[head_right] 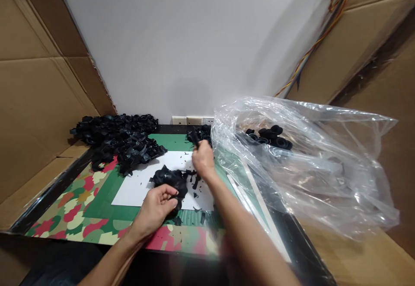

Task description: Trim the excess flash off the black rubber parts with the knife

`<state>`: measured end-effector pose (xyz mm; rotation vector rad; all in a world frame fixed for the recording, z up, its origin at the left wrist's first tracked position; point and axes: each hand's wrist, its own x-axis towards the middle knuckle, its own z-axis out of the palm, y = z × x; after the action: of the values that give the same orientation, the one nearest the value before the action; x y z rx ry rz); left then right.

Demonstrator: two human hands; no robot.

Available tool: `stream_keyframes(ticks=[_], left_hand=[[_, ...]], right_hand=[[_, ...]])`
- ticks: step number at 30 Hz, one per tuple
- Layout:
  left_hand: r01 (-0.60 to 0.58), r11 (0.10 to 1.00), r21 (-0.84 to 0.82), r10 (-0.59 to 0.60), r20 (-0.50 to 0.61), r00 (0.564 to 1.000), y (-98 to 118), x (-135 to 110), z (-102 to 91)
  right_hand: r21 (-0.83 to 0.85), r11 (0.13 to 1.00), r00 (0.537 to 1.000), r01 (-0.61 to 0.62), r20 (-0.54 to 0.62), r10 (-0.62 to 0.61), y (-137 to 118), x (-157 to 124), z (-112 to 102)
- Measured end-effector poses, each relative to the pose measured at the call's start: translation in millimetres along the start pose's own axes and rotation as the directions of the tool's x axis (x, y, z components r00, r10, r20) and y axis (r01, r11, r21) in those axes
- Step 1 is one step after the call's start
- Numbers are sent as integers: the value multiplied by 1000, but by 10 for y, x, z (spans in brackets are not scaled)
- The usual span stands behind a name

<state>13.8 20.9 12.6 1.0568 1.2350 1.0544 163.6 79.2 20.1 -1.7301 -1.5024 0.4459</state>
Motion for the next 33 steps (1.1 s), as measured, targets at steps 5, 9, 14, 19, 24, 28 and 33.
stream_keyframes(ticks=[5, 9, 14, 19, 24, 28, 33], left_hand=[[38, 995, -91, -36, 30, 999, 10, -4, -113], [31, 987, -160, -24, 51, 998, 81, 25, -162], [24, 981, -191, -17, 41, 999, 90, -25, -188], [22, 986, -166, -12, 63, 998, 87, -29, -191], [-20, 991, -134, 36, 114, 993, 101, -24, -196], [5, 980, -198, 26, 156, 987, 130, -23, -189], [68, 965, -253, -32, 143, 989, 164, -3, -162]], right_hand=[[24, 1000, 997, 10, 76, -11, 89, 83, -150], [52, 998, 979, 38, 197, -47, 132, -119, -131], [174, 984, 979, 36, 194, -70, 210, -301, -158], [478, 877, 966, -37, 242, -91, 161, -444, -151], [594, 803, 951, 50, 216, -219, 92, -536, -91], [628, 776, 945, 57, 218, -245, 74, -550, -50], [683, 727, 930, 72, 216, -296, -1, -539, -60]])
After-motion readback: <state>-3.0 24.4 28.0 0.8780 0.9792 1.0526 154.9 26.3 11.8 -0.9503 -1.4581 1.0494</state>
